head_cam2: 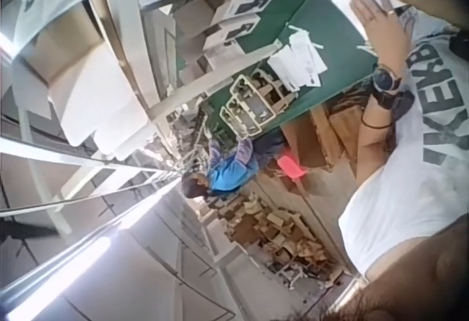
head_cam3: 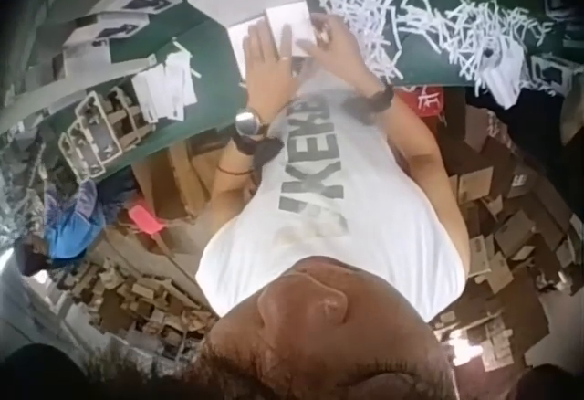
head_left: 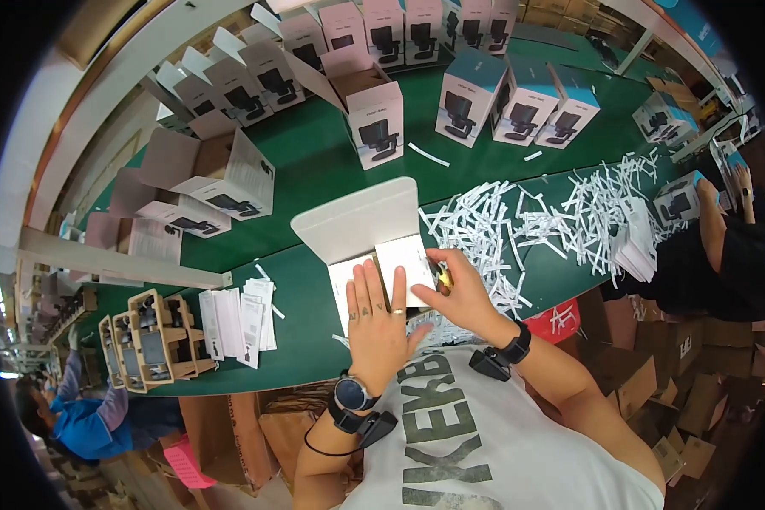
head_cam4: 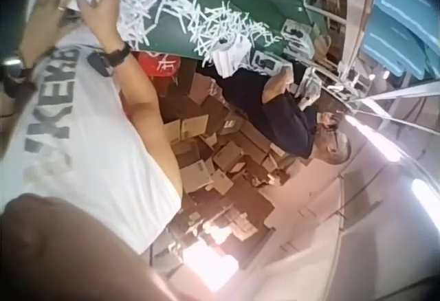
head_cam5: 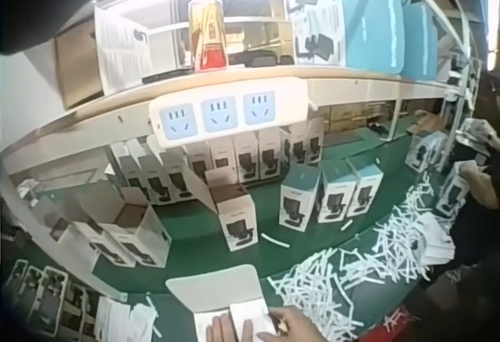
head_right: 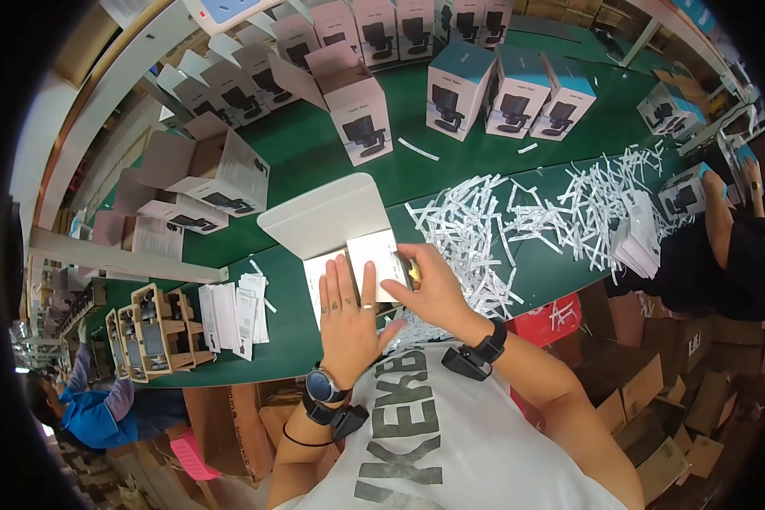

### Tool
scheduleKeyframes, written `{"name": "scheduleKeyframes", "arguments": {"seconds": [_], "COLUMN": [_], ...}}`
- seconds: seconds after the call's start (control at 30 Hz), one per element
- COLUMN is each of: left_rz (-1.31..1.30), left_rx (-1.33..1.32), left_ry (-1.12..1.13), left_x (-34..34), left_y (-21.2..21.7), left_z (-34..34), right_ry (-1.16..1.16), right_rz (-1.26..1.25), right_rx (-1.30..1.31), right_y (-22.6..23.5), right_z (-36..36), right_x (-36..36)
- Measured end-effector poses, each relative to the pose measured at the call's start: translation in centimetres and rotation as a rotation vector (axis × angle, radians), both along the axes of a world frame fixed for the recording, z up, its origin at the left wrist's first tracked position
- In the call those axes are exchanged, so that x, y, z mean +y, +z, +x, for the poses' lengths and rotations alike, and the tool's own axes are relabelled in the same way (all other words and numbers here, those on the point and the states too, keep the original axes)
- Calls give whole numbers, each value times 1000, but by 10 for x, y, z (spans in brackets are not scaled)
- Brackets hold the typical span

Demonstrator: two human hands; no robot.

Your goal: Packaging electronic products into cardboard boxes using shredded paper filler and adding manuals.

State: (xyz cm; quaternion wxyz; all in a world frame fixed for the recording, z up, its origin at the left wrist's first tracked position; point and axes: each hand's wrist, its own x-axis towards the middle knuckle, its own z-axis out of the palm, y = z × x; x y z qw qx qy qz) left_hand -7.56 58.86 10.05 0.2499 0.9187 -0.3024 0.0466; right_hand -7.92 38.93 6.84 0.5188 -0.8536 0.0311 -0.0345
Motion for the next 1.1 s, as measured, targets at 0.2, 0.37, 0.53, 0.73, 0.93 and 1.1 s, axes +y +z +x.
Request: {"name": "scheduleKeyframes", "arguments": {"seconds": [0.2,0.37,0.53,0.73,0.93,1.1], "left_rz": [82,91,94,89,83,37], "left_rx": [-83,-66,-68,-84,-79,-71], "left_ry": [36,24,26,37,40,38], "left_x": [-6,-6,-6,-7,-6,-4], "left_y": [-24,-25,-25,-26,-27,-24], "left_z": [9,10,10,8,7,7], "right_ry": [22,-24,-39,1,130,218], "right_rz": [-137,-449,-469,-379,-302,-126], "right_rx": [-105,-266,-287,-254,-131,-32], "right_y": [28,32,30,26,35,33], "right_z": [32,42,40,29,28,30], "right_x": [-20,-26,-23,-22,-21,-33]}}
